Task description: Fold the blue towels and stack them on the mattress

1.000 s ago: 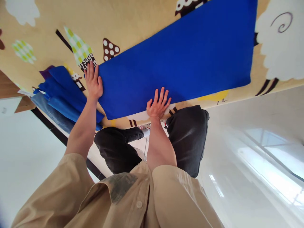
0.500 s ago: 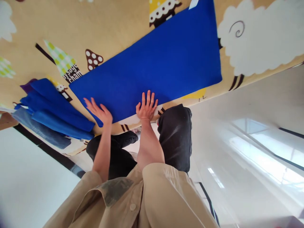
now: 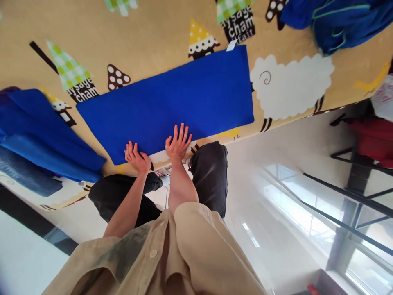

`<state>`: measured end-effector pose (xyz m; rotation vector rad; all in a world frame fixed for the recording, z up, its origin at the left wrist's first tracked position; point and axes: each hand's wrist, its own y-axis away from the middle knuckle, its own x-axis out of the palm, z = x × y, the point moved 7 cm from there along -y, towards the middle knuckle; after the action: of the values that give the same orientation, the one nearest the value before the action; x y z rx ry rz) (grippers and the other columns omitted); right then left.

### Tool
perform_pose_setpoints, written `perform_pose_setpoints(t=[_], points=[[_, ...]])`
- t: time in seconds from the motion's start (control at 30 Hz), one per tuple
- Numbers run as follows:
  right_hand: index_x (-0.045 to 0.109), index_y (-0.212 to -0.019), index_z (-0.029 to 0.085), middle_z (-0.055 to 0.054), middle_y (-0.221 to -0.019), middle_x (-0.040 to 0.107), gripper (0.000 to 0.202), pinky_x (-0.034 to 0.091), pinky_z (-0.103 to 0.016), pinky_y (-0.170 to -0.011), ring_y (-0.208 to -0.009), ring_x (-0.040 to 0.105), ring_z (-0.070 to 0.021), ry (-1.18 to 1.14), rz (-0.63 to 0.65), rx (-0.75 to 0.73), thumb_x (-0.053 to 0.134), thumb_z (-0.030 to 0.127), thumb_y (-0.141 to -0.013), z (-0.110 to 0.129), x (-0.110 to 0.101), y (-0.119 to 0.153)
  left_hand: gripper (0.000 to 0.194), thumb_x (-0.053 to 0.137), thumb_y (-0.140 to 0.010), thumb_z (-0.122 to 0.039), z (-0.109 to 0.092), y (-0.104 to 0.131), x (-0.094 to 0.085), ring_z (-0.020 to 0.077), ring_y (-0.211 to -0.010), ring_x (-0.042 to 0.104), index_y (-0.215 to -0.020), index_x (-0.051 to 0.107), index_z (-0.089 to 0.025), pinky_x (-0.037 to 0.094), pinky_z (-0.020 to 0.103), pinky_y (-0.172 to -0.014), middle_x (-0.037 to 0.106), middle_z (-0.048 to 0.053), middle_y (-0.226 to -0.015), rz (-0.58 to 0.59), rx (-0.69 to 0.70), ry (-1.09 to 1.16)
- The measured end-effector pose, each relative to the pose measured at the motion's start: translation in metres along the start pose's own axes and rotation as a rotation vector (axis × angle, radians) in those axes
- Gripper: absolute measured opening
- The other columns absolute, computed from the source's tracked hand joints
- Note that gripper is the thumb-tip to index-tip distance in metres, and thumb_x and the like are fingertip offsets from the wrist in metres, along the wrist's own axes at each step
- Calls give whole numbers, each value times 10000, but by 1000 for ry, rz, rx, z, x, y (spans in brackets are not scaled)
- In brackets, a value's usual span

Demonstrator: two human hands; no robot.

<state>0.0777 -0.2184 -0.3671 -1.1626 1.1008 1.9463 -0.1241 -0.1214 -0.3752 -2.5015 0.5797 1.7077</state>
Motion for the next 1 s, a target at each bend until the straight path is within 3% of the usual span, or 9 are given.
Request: perform_pose_setpoints(t=[0.27, 0.57, 0.7, 0.83, 0.93, 1.0], points=[[419, -1667, 161, -162, -1765, 278, 674, 170, -647, -1317, -1670, 159, -307, 23, -23, -5, 411, 290, -1006, 0, -1, 3, 676, 484, -852, -204, -6, -2, -1, 333, -1662, 203, -1514, 547, -81, 70, 643, -1349, 374, 243, -1700, 115, -93, 82], [424, -1663, 158, -158, -1760, 295, 624, 194, -611, -1324, -1673, 162, -287, 62, -57, -51, 372, 324, -1064, -4, -7, 5, 681, 512, -836, -216, -6, -4, -2, 330, -1653, 237, -1506, 563, -104, 92, 618, -1353, 379, 214, -1707, 103, -63, 112], [479, -1631, 173, -147, -1756, 311, 575, 235, -546, -1327, -1666, 200, -252, 138, -4, -115, 330, 313, -1093, -36, -11, 35, 687, 544, -811, -215, -8, -4, -2, 338, -1651, 236, -1489, 579, -108, 77, 627, -1353, 389, 205, -1704, 111, -68, 192], [536, -1581, 153, -183, -1746, 318, 550, 300, -551, -1301, -1659, 230, -268, 165, 53, -57, 330, 284, -1088, -74, -13, 86, 702, 551, -799, -213, -7, -5, -2, 331, -1657, 221, -1493, 572, -115, 56, 623, -1356, 387, 198, -1706, 112, -91, 250], [626, -1490, 170, -189, -1684, 429, 516, 320, -599, -1284, -1634, 302, -281, 127, 76, -50, 339, 253, -1068, -72, -12, 114, 696, 548, -793, -209, -7, -6, -2, 326, -1652, 237, -1484, 578, -127, 63, 618, -1358, 399, 194, -1701, 118, -109, 248], [666, -1445, 204, -160, -1640, 499, 502, 291, -615, -1298, -1625, 327, -273, 105, 120, -145, 342, 238, -1062, -49, -7, 119, 691, 547, -793, -209, -8, -6, -3, 329, -1651, 241, -1479, 581, -129, 64, 622, -1357, 403, 194, -1698, 122, -108, 245]])
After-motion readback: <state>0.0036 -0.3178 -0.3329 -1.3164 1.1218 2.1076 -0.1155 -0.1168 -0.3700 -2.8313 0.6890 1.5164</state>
